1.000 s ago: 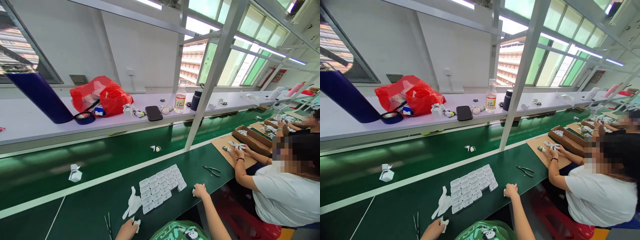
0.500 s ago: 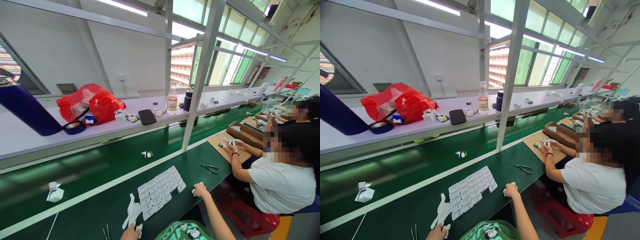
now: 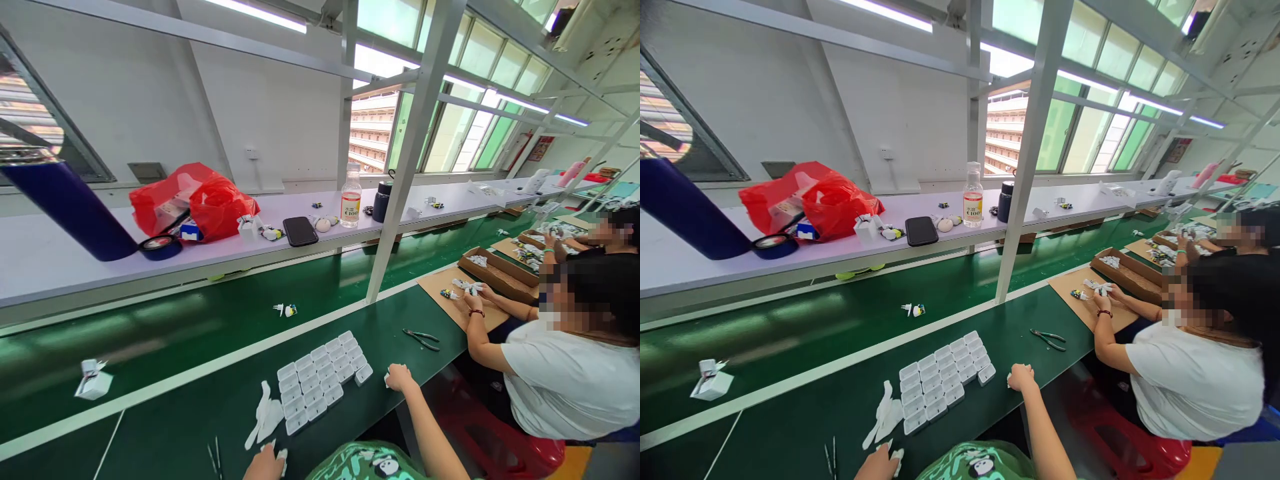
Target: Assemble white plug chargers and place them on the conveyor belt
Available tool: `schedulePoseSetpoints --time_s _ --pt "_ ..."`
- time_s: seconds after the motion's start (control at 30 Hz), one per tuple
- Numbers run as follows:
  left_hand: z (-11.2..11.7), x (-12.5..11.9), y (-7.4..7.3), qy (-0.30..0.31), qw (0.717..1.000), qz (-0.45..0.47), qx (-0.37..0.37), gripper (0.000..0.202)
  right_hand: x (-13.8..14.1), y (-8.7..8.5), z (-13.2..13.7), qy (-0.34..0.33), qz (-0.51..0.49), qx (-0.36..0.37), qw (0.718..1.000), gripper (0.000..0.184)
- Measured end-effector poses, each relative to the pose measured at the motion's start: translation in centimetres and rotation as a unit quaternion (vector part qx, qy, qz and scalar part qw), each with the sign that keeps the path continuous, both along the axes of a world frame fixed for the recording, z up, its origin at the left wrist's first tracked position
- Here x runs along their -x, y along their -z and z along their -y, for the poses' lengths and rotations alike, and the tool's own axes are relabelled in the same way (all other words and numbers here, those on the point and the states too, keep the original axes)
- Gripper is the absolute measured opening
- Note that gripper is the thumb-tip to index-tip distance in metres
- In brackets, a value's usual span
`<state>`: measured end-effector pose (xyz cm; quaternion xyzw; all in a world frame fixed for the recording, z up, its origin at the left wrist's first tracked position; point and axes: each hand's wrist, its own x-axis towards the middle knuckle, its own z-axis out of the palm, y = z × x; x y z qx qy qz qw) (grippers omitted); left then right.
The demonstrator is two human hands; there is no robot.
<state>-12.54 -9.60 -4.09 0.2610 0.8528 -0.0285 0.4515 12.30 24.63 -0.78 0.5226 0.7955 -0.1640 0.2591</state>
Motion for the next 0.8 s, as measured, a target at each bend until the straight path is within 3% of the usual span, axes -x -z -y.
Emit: schedulePoseSetpoints --time_s 0.57,0.8 --pt "-0.9 -0.7 0.1 -0.021 0.999 -0.033 -0.006 0.007 -0.7 0.7 0.5 -0.005 -0.007 -0.012 1.000 0.046" --pt "-0.9 -0.8 0.7 -0.019 0.999 -0.031 0.000 0.008 -0.8 0.9 0.8 -0.009 -0.012 -0.017 1.000 0.044"
